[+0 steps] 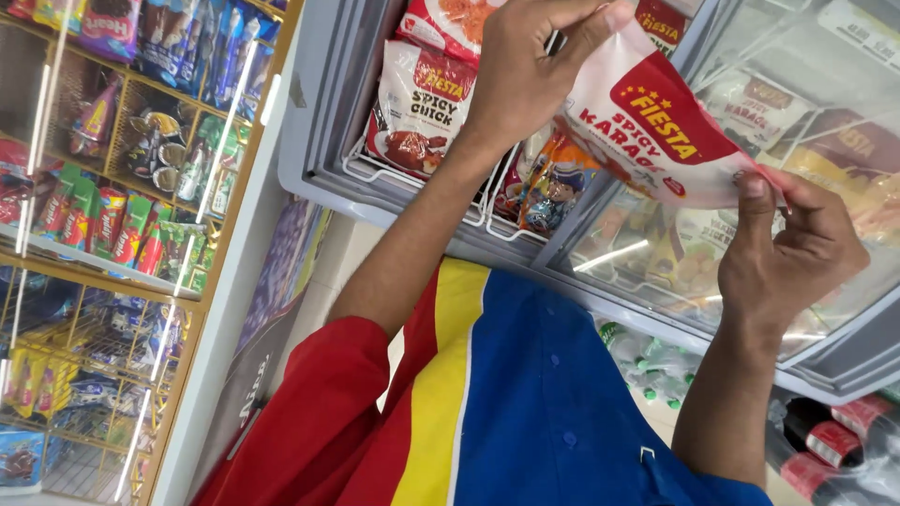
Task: The person opens a chest freezer and picks up several ice cream bars and cones, examining their packaging before returning them. They then move to a second freezer, open it, and inspect packages of frozen chicken products, including nuggets and karaage, before closing the freezer.
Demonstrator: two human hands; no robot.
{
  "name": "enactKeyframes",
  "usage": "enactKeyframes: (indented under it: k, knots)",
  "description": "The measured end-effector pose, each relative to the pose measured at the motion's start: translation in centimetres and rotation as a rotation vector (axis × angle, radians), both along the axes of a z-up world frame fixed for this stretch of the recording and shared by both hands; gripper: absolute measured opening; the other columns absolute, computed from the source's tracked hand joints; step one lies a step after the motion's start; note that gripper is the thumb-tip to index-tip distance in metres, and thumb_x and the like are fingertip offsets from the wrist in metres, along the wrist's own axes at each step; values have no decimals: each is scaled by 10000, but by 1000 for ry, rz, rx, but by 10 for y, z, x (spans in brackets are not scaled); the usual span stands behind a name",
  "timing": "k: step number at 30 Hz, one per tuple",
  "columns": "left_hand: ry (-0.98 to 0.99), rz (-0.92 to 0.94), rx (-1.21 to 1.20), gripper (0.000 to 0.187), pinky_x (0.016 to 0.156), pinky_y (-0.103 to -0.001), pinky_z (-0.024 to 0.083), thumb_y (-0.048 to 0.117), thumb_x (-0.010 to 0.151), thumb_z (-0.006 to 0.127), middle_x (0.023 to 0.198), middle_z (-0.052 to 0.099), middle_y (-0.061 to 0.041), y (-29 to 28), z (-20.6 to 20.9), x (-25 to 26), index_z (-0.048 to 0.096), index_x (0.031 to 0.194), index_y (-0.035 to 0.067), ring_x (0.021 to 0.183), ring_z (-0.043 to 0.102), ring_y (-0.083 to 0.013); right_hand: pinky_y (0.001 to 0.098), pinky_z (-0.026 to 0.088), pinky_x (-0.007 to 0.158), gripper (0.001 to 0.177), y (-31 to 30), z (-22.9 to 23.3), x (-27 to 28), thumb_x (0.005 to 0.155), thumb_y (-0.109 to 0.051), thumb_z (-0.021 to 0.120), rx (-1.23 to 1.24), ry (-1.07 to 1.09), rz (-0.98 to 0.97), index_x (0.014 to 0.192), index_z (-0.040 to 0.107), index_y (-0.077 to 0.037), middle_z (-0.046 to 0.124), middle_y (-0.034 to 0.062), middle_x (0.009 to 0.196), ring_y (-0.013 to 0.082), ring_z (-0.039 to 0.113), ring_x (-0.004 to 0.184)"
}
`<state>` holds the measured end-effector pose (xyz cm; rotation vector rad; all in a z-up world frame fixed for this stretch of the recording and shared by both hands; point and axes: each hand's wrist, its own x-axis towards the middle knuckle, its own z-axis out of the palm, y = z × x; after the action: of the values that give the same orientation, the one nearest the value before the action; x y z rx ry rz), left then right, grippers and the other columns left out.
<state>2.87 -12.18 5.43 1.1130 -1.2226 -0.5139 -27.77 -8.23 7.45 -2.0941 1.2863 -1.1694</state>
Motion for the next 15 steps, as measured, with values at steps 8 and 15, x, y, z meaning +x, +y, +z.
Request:
enactKeyframes:
  k: [8,15]
  knots:
    - [29,18,140,300,656,-240,581,348,1015,623,968,617,-27,41,-30,16,735,1048,72,866,648,-163,398,563,897,157,-7,-13,3,1226,28,720,190,3,72,1273,650,161,667,254,1157,305,661,1063]
    - [-172,63,255,289,700,-290,623,387,1060,597,1059,744,-81,32,-47,115,637,1130,109,966,787,-226,364,665,841,89,-49,-43,115,1153,-39,646,411,-68,252,1175,654,47,697,194,1100,301,730,1006]
